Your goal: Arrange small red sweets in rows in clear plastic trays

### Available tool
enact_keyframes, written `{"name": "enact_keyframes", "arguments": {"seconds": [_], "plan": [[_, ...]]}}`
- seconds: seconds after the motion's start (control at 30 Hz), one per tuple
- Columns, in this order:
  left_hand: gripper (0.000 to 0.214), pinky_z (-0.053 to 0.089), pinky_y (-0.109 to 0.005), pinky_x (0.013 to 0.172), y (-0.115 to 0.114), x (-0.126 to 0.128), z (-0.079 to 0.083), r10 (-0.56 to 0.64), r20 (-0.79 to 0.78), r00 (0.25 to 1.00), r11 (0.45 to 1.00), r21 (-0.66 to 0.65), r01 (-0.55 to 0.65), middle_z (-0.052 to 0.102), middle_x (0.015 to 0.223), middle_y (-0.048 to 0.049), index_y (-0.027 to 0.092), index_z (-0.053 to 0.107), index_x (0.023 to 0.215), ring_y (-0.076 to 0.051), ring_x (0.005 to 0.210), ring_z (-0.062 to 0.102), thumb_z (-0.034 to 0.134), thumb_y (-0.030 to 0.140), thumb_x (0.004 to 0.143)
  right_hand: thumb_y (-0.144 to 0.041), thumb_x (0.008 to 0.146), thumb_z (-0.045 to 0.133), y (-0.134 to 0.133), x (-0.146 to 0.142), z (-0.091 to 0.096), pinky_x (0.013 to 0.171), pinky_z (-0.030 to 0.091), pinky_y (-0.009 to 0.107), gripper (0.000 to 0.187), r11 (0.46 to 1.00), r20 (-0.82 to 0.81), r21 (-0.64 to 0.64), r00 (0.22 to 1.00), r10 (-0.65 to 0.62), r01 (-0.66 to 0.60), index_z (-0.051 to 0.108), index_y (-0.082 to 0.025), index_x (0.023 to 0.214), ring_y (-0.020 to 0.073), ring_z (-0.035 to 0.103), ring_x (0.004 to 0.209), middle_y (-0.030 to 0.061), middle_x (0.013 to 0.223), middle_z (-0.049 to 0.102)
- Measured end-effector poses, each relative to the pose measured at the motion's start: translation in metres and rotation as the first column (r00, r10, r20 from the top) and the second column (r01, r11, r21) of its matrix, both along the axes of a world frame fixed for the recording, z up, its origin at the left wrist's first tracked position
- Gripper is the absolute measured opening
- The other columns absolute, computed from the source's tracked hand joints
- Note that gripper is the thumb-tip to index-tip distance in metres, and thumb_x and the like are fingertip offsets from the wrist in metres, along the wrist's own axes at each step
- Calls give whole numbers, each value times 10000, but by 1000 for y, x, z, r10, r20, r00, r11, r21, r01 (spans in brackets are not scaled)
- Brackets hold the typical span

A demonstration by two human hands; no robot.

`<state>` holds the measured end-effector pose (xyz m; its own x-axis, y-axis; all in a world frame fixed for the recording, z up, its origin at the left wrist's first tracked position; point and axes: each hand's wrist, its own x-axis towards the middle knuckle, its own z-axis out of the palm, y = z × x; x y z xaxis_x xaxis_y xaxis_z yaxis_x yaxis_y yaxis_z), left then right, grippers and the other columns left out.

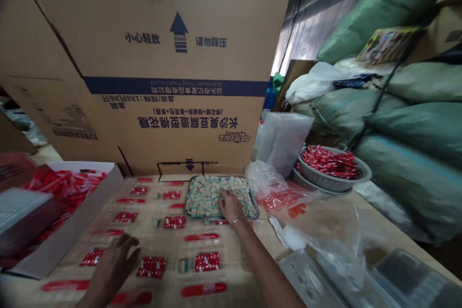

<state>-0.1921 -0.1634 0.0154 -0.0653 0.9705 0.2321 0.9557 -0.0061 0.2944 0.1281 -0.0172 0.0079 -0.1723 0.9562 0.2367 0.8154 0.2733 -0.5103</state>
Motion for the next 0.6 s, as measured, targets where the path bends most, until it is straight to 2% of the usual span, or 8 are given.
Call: {"name": "enact_keyframes", "arguments": {"seconds": [0.07,0.13,0.17,0.27,0.33,0.47,0.53,0.6], "plan": [[196,464,-329,787,25,28,19,-89,43,995,996,-11,89,657,875,-79,232,633,786,-230,857,605,438,232,777,-157,711,595,5,-8,0,864,383,267,345,999,-11,16,999,34,-34,620,-201,1052,205,522,1009,87,1081,568],[218,442,-306,833,60,62,36,-194,39,980,974,-115,197,662,881,-77,199,636,797,-213,908,597,419,185,804,-129,682,604,8,-11,-2,853,392,271,296,999,-25,17,998,52,-51,640,-190,970,209,526,982,88,1034,573],[226,436,-297,835,80,78,41,-203,32,979,963,-175,205,661,882,-84,185,639,789,-208,913,597,416,152,804,-104,684,582,9,-10,-3,823,405,262,248,999,-36,15,998,50,-49,644,-183,911,196,544,932,78,980,584],[251,425,-297,841,134,118,45,-196,38,980,962,-185,200,649,969,-111,155,634,890,-206,952,588,417,81,788,-48,699,501,11,5,-8,744,426,227,208,1000,-77,15,997,11,-10,624,-176,805,153,572,799,39,843,604],[278,417,-317,842,157,136,41,-189,49,981,965,-173,195,637,987,-139,126,625,904,-220,968,579,406,27,763,-52,723,469,11,23,-11,727,431,225,206,999,-105,23,994,-37,40,614,-174,802,146,578,779,34,832,616],[295,392,-298,855,169,161,31,-278,125,952,946,-139,294,629,959,-106,139,622,846,-201,969,563,410,-24,722,-69,739,458,17,59,-16,640,444,223,186,993,-132,-17,984,-118,116,613,-171,757,151,593,695,21,747,639],[294,386,-275,850,165,172,26,-326,194,925,931,-104,350,619,978,-70,169,615,878,-178,958,556,441,-5,718,-76,743,467,27,68,-16,601,439,213,179,991,-130,-50,983,-134,128,610,-174,699,147,594,646,4,673,634],[297,392,-263,809,164,182,21,-322,270,907,932,-75,354,614,955,-43,185,605,906,-165,907,556,466,14,708,-102,773,463,40,70,-13,613,433,217,182,986,-121,-54,979,-161,156,622,-173,720,149,596,666,16,708,641]]}}
